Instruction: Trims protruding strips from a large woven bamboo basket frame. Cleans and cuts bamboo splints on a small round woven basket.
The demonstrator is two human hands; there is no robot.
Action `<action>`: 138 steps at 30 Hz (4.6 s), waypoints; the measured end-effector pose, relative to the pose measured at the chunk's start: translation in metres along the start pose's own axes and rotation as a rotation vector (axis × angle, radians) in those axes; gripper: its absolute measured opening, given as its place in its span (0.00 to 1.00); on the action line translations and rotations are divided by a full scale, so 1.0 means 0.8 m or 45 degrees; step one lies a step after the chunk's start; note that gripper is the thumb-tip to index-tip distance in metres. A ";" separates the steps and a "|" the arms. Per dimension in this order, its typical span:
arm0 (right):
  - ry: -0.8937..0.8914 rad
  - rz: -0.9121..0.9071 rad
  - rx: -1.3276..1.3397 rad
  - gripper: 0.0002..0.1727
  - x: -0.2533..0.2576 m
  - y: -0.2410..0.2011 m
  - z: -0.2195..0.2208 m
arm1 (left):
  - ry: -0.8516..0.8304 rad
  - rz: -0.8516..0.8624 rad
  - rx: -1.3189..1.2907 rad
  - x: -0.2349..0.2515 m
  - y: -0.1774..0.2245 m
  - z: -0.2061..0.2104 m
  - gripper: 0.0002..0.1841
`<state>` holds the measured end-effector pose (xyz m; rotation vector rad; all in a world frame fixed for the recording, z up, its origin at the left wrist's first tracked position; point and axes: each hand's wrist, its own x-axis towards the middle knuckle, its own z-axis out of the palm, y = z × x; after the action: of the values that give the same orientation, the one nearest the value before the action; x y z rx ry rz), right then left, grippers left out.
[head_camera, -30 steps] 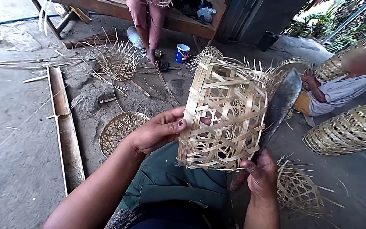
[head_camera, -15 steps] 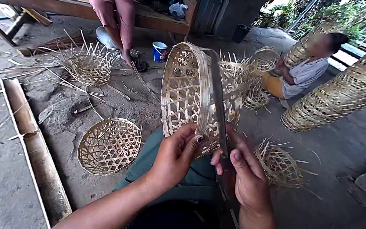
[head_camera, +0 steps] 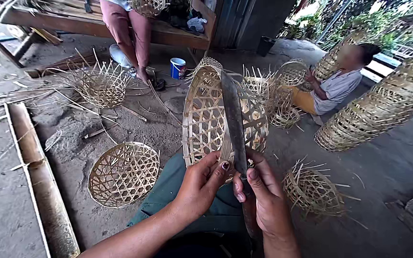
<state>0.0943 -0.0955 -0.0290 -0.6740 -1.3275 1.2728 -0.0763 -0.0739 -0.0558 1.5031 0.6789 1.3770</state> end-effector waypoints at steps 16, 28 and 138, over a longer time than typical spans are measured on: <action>0.196 -0.779 -2.028 0.21 0.006 -0.031 -0.049 | 0.108 0.097 -0.010 0.012 0.011 0.009 0.10; 0.197 -0.184 -0.582 0.69 0.001 -0.004 -0.087 | 0.139 -0.240 -0.238 0.003 0.059 -0.089 0.18; 0.024 -0.811 -2.198 0.23 0.003 -0.025 -0.032 | -0.028 0.005 -0.030 0.003 0.013 -0.036 0.11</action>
<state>0.1232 -0.0913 -0.0147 -1.1776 -2.1947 -0.6691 -0.1056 -0.0680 -0.0482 1.4995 0.6448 1.3652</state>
